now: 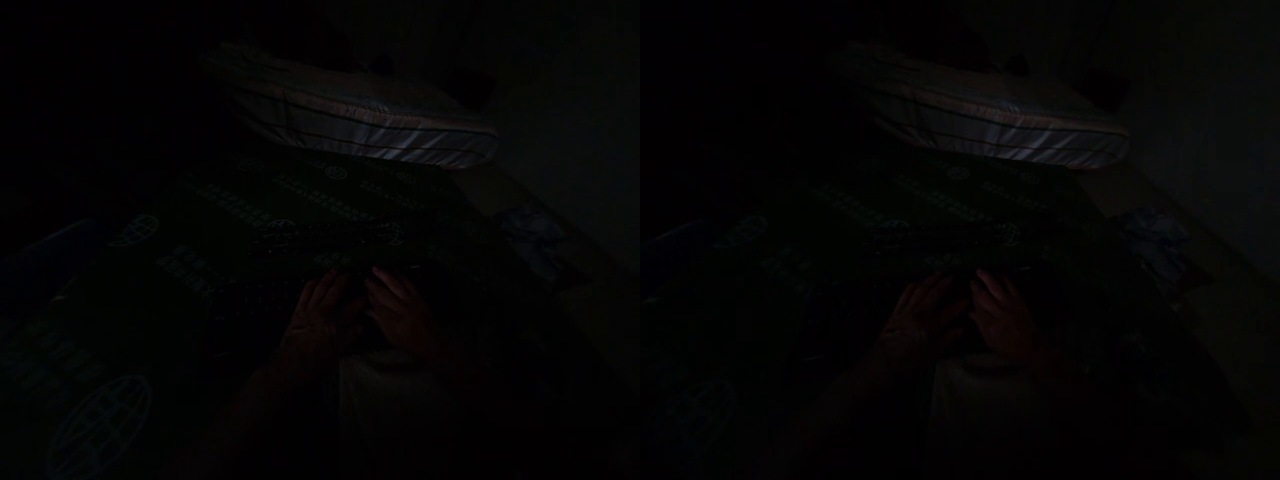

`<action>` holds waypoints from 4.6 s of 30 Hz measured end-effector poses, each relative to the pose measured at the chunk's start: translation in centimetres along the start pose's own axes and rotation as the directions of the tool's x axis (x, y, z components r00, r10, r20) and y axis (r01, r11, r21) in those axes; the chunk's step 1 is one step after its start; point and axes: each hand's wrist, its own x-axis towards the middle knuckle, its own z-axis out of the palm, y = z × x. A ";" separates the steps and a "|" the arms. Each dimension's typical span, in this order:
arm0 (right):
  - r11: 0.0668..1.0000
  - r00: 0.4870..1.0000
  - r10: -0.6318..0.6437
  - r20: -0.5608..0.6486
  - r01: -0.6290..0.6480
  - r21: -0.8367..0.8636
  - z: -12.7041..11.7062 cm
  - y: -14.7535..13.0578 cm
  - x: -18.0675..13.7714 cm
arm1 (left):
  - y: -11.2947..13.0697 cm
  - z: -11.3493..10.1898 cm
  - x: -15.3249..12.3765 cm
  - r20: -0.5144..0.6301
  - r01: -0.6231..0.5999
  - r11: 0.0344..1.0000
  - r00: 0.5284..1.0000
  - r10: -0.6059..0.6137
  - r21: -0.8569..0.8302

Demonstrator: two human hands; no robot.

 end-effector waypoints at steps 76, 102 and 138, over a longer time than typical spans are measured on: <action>0.526 0.416 0.847 -0.332 -0.752 0.397 2.7 4.7 -5.8 | 0.6 0.5 1.1 -0.008 -0.029 0.997 1.000 0.029 0.073; 0.381 0.325 0.925 -0.198 -0.790 0.482 2.2 4.3 -5.3 | 0.2 1.5 0.9 -0.051 -0.074 0.992 0.995 0.080 0.107; 0.342 0.307 0.939 -0.153 -0.804 0.486 2.0 4.4 -5.6 | 0.2 1.3 0.9 -0.014 -0.057 0.995 0.998 0.058 0.088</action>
